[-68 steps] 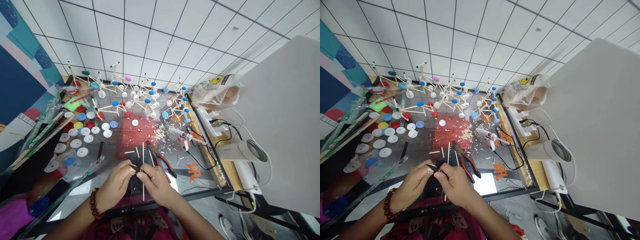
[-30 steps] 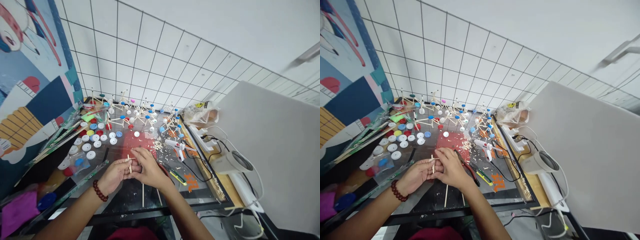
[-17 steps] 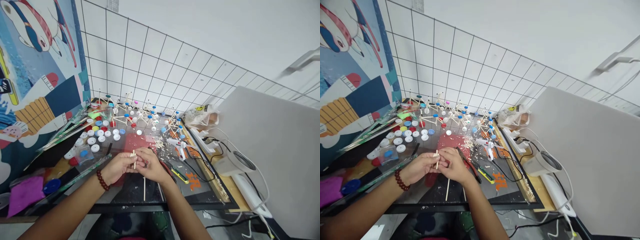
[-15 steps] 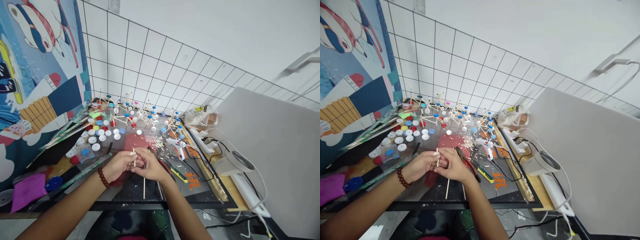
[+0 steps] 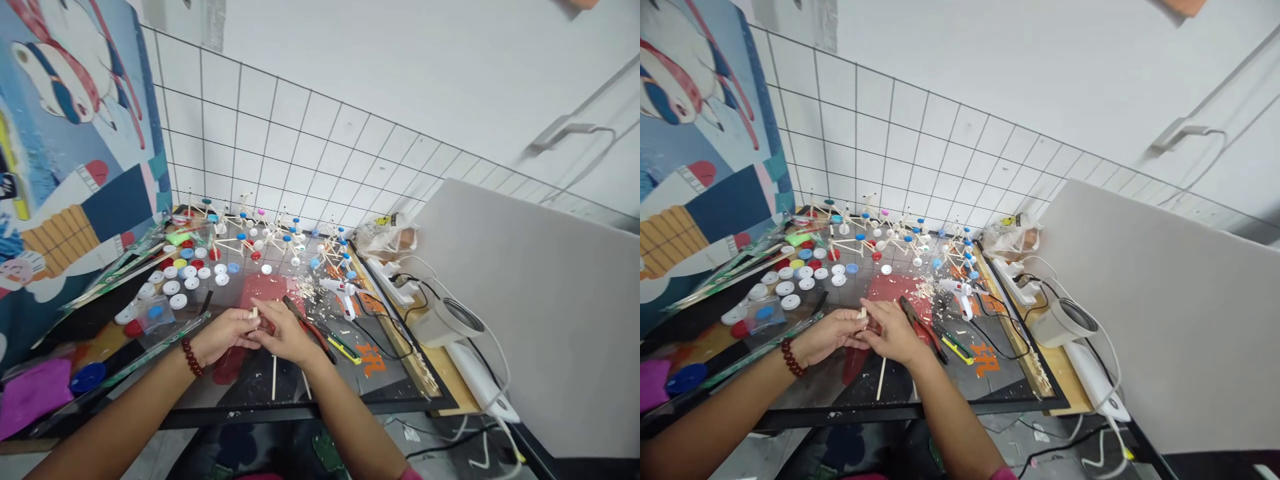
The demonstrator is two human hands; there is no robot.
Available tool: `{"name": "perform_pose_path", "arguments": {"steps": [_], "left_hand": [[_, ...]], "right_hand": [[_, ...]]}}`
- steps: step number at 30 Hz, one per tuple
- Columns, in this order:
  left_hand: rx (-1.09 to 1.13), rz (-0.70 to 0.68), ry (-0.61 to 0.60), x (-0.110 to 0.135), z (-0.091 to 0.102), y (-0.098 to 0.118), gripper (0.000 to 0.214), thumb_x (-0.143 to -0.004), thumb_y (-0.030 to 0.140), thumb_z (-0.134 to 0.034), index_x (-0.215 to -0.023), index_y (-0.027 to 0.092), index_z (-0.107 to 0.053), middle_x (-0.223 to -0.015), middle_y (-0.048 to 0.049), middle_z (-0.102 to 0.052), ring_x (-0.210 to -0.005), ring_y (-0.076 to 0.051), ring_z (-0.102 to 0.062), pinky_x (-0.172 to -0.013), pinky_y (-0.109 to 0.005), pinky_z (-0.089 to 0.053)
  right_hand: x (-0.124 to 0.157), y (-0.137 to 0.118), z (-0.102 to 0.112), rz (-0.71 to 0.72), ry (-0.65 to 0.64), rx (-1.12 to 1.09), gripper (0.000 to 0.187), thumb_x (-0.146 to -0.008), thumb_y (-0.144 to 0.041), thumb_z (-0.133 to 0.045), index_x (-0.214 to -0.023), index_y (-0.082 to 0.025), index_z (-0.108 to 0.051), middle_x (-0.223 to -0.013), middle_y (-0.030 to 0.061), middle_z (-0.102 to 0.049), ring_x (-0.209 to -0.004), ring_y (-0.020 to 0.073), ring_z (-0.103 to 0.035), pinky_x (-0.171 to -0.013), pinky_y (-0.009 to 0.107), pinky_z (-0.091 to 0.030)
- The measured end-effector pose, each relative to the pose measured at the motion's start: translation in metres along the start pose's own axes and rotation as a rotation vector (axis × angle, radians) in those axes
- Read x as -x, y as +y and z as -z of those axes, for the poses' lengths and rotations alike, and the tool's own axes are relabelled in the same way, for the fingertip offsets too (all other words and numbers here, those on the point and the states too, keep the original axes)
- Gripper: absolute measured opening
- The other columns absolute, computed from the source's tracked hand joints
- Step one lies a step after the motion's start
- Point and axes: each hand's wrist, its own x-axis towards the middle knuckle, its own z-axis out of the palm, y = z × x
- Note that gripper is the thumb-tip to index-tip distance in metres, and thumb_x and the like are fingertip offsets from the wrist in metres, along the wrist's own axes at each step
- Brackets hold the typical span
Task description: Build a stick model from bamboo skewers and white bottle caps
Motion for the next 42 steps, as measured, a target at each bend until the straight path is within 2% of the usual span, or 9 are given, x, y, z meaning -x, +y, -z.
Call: {"name": "perform_pose_path", "arguments": {"steps": [6, 10, 13, 16, 23, 28, 34, 38, 42], "left_hand": [[-0.120, -0.096, 0.065, -0.005, -0.004, -0.003, 0.037, -0.067, 0.047, -0.080, -0.073, 0.011, -0.073, -0.071, -0.0078, -0.071, -0.066, -0.016, -0.063, -0.068, -0.029, -0.051], [-0.251, -0.051, 0.086, -0.006, -0.006, -0.005, 0.038, -0.070, 0.048, -0.077, -0.073, 0.010, -0.073, -0.073, -0.0125, -0.074, -0.065, -0.019, -0.067, -0.064, -0.030, -0.052], [-0.274, -0.051, 0.077, -0.006, -0.006, -0.006, 0.035, -0.070, 0.045, -0.078, -0.071, 0.010, -0.072, -0.072, -0.0133, -0.074, -0.063, -0.019, -0.068, -0.063, -0.029, -0.052], [-0.191, -0.096, 0.075, -0.006, -0.006, -0.004, 0.035, -0.074, 0.044, -0.076, -0.086, 0.011, -0.074, -0.083, -0.0137, -0.076, -0.077, -0.021, -0.071, -0.073, -0.032, -0.054], [-0.198, -0.015, 0.039, -0.002, -0.005, 0.002, 0.033, -0.072, 0.041, -0.078, -0.085, 0.011, -0.073, -0.084, -0.0141, -0.076, -0.076, -0.022, -0.071, -0.073, -0.033, -0.054], [-0.085, -0.059, 0.104, -0.004, -0.002, 0.001, 0.036, -0.069, 0.041, -0.080, -0.089, 0.011, -0.073, -0.078, -0.0104, -0.075, -0.066, -0.016, -0.066, -0.066, -0.027, -0.051], [-0.143, -0.086, 0.128, -0.005, -0.006, -0.001, 0.035, -0.067, 0.043, -0.081, -0.080, 0.012, -0.072, -0.078, -0.0085, -0.073, -0.068, -0.016, -0.063, -0.069, -0.028, -0.049], [-0.364, -0.280, 0.226, -0.006, -0.007, -0.003, 0.033, -0.075, 0.046, -0.071, -0.066, 0.014, -0.068, -0.063, -0.0028, -0.065, -0.060, -0.014, -0.054, -0.061, -0.026, -0.042], [-0.716, -0.465, 0.398, -0.005, -0.004, -0.004, 0.026, -0.081, 0.035, -0.062, -0.063, 0.016, -0.067, -0.060, -0.0014, -0.062, -0.060, -0.014, -0.051, -0.060, -0.026, -0.038]], "right_hand": [[-0.005, -0.006, 0.007, -0.087, 0.034, -0.232, 0.059, -0.081, -0.037, -0.072, -0.134, -0.018, -0.055, -0.120, 0.0111, -0.064, -0.110, 0.0217, -0.061, -0.098, 0.037, -0.047], [-0.009, -0.005, 0.007, -0.212, 0.137, -0.460, 0.028, -0.087, -0.041, -0.064, -0.102, -0.020, -0.074, -0.104, 0.0076, -0.071, -0.100, 0.0182, -0.066, -0.093, 0.034, -0.051], [-0.011, 0.002, 0.004, -0.304, 0.227, -0.545, 0.025, -0.082, -0.044, -0.069, -0.081, -0.020, -0.075, -0.088, 0.0060, -0.073, -0.085, 0.0179, -0.068, -0.083, 0.033, -0.055], [-0.011, 0.010, 0.004, -0.342, 0.263, -0.550, 0.024, -0.081, -0.043, -0.070, -0.076, -0.020, -0.073, -0.082, 0.0056, -0.072, -0.080, 0.0178, -0.068, -0.079, 0.033, -0.055], [-0.008, 0.008, 0.010, -0.272, 0.152, -0.514, 0.022, -0.086, -0.041, -0.065, -0.092, -0.021, -0.074, -0.096, 0.0059, -0.071, -0.090, 0.0170, -0.067, -0.085, 0.034, -0.054], [-0.005, 0.002, 0.008, -0.132, 0.095, -0.296, 0.073, -0.069, -0.039, -0.083, -0.134, -0.023, -0.053, -0.125, 0.0104, -0.061, -0.112, 0.0229, -0.059, -0.097, 0.040, -0.048], [-0.002, -0.002, 0.010, -0.007, 0.081, -0.051, 0.046, -0.079, -0.021, -0.069, -0.123, -0.022, -0.060, -0.117, 0.0096, -0.066, -0.109, 0.0237, -0.060, -0.096, 0.042, -0.045], [-0.002, -0.004, 0.011, -0.021, 0.031, 0.010, 0.048, -0.079, -0.024, -0.070, -0.126, -0.025, -0.059, -0.119, 0.0093, -0.066, -0.111, 0.0255, -0.059, -0.096, 0.045, -0.044], [-0.002, -0.001, 0.009, -0.081, 0.090, -0.132, 0.049, -0.081, -0.031, -0.072, -0.127, -0.023, -0.059, -0.119, 0.0106, -0.066, -0.107, 0.0235, -0.063, -0.093, 0.041, -0.049]]}}
